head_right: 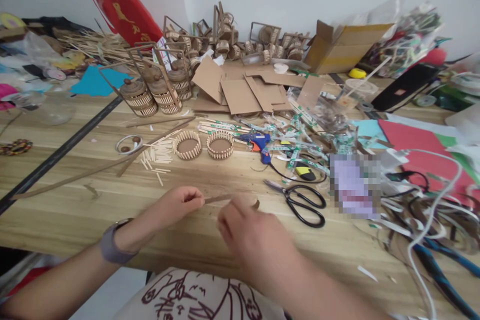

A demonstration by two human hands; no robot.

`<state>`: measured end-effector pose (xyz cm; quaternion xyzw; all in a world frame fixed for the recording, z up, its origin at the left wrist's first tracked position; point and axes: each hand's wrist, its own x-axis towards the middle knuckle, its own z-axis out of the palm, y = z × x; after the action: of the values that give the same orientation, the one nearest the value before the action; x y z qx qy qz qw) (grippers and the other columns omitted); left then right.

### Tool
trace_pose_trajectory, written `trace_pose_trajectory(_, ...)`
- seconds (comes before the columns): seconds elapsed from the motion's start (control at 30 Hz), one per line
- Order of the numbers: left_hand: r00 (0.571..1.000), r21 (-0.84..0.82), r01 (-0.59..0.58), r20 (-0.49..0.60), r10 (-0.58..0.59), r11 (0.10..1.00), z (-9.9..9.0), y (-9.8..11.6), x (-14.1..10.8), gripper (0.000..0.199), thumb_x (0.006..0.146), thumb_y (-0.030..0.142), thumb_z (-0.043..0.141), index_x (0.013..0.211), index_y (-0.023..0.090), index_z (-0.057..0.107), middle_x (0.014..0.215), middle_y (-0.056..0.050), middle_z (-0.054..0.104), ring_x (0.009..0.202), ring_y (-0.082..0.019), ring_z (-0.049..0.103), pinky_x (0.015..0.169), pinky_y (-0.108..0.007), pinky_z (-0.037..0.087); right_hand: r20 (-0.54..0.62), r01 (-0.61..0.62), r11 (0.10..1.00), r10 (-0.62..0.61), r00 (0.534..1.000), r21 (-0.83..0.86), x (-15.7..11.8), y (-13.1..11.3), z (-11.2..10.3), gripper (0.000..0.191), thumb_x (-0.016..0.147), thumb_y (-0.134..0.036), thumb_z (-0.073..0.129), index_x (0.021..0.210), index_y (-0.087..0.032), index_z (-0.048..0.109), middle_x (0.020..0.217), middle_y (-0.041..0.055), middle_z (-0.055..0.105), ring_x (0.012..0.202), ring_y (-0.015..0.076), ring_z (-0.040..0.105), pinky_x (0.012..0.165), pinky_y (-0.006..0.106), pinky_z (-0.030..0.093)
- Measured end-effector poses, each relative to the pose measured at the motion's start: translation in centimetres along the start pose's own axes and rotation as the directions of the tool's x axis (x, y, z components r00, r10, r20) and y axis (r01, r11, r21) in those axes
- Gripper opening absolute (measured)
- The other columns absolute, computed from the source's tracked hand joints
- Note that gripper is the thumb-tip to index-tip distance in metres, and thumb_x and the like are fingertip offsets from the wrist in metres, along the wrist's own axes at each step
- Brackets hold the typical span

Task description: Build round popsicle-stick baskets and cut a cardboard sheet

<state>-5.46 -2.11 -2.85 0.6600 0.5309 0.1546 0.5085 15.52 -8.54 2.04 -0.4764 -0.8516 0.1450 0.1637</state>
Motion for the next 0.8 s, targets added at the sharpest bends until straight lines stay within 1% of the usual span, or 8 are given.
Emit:
trace_pose_trajectory(0.1, 1.000, 0.042, 0.006, 0.027, -0.007, 0.999, -0.4, -0.6, -0.7, 0.022, 0.076, 0.035, 0.054, 0.082, 0.016, 0.065, 0.068, 0.001, 0.061, 0.064, -0.017, 0.053, 0.059, -0.026, 0.037, 0.248, -0.285, 0.922, 0.221, 0.943, 0.261, 2.0, 1.9, -2.0, 0.013, 0.090, -0.024, 0.053, 0.078, -0.020, 0.059, 0.069, -0.0013, 0.061, 0.058, 0.0117, 0.052, 0.053, 0.023, 0.036)
trace_pose_trajectory(0.2, 1.000, 0.140, 0.012, -0.028, -0.008, 0.990, -1.2, -1.4, -1.7, 0.023, 0.077, 0.028, 0.053, 0.094, 0.018, 0.064, 0.070, 0.002, 0.062, 0.067, -0.017, 0.057, 0.061, -0.025, 0.039, 0.452, -0.441, 0.798, 0.242, 0.859, 0.412, 3.7, 3.8, -2.6, 0.017, 0.087, -0.032, 0.055, 0.076, -0.019, 0.059, 0.064, -0.0025, 0.057, 0.058, 0.0117, 0.048, 0.054, 0.023, 0.035)
trace_pose_trajectory(0.27, 1.000, 0.212, 0.001, -0.010, 0.001, 0.977, -1.9, -2.0, -2.3, 0.018, 0.078, 0.023, 0.050, 0.088, 0.018, 0.064, 0.074, 0.000, 0.066, 0.071, -0.017, 0.059, 0.065, -0.026, 0.041, 0.510, -0.487, 0.721, 0.214, 0.833, 0.493, 4.2, 4.9, -2.2, 0.022, 0.085, -0.039, 0.056, 0.076, -0.018, 0.057, 0.063, -0.0032, 0.055, 0.058, 0.0113, 0.047, 0.055, 0.023, 0.035)
trace_pose_trajectory(0.4, 0.996, 0.375, -0.077, -0.008, 0.086, 0.924, -2.8, -3.4, -3.3, 0.020, 0.081, 0.015, 0.047, 0.080, 0.019, 0.067, 0.084, -0.003, 0.072, 0.081, -0.019, 0.062, 0.076, -0.028, 0.045, 0.539, -0.452, 0.663, 0.087, 0.838, 0.596, 5.0, 6.5, -0.7, 0.037, 0.079, -0.053, 0.065, 0.075, -0.018, 0.056, 0.067, -0.0035, 0.054, 0.061, 0.0111, 0.048, 0.058, 0.024, 0.038)
trace_pose_trajectory(0.53, 0.988, 0.495, -0.125, -0.016, 0.153, 0.860, -2.4, -4.4, -3.6, 0.026, 0.082, 0.007, 0.048, 0.083, 0.019, 0.070, 0.087, -0.003, 0.072, 0.088, -0.020, 0.062, 0.086, -0.031, 0.045, 0.676, -0.502, 0.548, -0.168, 0.718, 0.669, 5.5, 7.3, 0.8, 0.046, 0.076, -0.061, 0.069, 0.076, -0.017, 0.055, 0.066, -0.0051, 0.053, 0.058, 0.0089, 0.048, 0.057, 0.022, 0.038)
trace_pose_trajectory(0.63, 0.986, 0.566, -0.123, -0.023, 0.165, 0.815, -2.0, -4.4, -3.7, 0.028, 0.084, 0.005, 0.048, 0.086, 0.019, 0.072, 0.089, -0.004, 0.072, 0.093, -0.021, 0.061, 0.089, -0.034, 0.046, 0.714, -0.517, 0.527, -0.287, 0.638, 0.674, 5.3, 7.8, 1.4, 0.046, 0.077, -0.060, 0.071, 0.077, -0.016, 0.056, 0.065, -0.0050, 0.054, 0.058, 0.0081, 0.049, 0.056, 0.021, 0.038)
trace_pose_trajectory(0.7, 0.986, 0.609, -0.113, -0.027, 0.163, 0.785, -1.8, -4.1, -3.9, 0.027, 0.086, 0.005, 0.050, 0.090, 0.019, 0.073, 0.092, -0.004, 0.072, 0.095, -0.022, 0.060, 0.090, -0.036, 0.046, 0.727, -0.543, 0.502, -0.318, 0.608, 0.674, 4.8, 8.2, 1.4, 0.047, 0.076, -0.060, 0.072, 0.078, -0.016, 0.057, 0.065, -0.0045, 0.055, 0.059, 0.0083, 0.050, 0.057, 0.021, 0.039)
trace_pose_trajectory(0.8, 0.989, 0.684, -0.095, -0.018, 0.147, 0.723, -1.5, -3.3, -4.5, 0.026, 0.088, 0.007, 0.051, 0.093, 0.019, 0.073, 0.093, -0.005, 0.070, 0.096, -0.024, 0.059, 0.089, -0.039, 0.048, 0.747, -0.590, 0.474, -0.282, 0.602, 0.654, 3.9, 8.9, 0.7, 0.048, 0.075, -0.061, 0.073, 0.079, -0.016, 0.057, 0.067, -0.0039, 0.057, 0.059, 0.0082, 0.051, 0.058, 0.022, 0.040)
